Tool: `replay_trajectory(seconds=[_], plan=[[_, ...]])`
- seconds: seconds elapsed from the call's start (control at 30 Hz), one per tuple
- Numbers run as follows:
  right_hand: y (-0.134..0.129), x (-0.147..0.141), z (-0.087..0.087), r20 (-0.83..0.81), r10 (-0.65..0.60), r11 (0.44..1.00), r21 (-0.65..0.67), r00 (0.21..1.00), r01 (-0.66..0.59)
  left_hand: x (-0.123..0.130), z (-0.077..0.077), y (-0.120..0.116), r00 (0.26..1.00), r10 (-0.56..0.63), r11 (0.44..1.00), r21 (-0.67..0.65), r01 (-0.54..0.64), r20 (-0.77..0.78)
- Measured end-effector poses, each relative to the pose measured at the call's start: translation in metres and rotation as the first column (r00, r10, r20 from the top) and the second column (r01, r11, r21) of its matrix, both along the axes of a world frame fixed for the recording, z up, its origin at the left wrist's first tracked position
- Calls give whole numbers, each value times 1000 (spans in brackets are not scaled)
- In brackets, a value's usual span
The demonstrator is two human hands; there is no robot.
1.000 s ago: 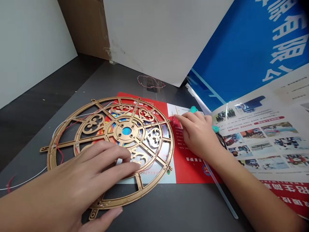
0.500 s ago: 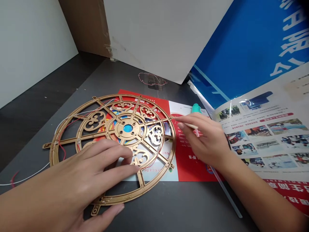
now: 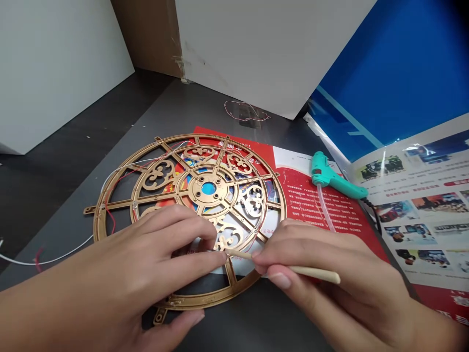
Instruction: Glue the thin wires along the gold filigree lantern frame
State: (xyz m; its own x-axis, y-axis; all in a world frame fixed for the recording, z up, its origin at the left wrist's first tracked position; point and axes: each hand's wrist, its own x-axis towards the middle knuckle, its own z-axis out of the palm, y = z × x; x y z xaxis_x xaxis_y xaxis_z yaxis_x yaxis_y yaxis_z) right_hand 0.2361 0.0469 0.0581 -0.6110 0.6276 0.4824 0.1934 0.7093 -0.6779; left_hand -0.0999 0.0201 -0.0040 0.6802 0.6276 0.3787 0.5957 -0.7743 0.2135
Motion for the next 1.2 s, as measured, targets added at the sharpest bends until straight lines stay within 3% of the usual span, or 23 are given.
replay_trajectory(seconds=[0.17,0.5,0.77,0.93,1.07,1.2], plan=[[2,-3,3,55,-37,998,52,998,34,1,0,-2,999,32,993,-112,-27,40],[-3,1,5,143,-32,998,52,989,24,2,1,-1,990,49,993,-115,-34,132],[-4,1,-2,141,-21,999,51,990,13,3,2,-2,998,23,992,-123,-15,63],[-1,-9,4,164,-26,999,47,986,19,3,3,-1,998,13,994,-112,-6,63],[5,-28,14,208,-27,991,132,978,-1,-2,-7,-5,994,2,996,-91,8,111],[5,-26,10,255,-30,979,203,967,-23,-11,-25,-9,980,-7,996,-87,24,199]])
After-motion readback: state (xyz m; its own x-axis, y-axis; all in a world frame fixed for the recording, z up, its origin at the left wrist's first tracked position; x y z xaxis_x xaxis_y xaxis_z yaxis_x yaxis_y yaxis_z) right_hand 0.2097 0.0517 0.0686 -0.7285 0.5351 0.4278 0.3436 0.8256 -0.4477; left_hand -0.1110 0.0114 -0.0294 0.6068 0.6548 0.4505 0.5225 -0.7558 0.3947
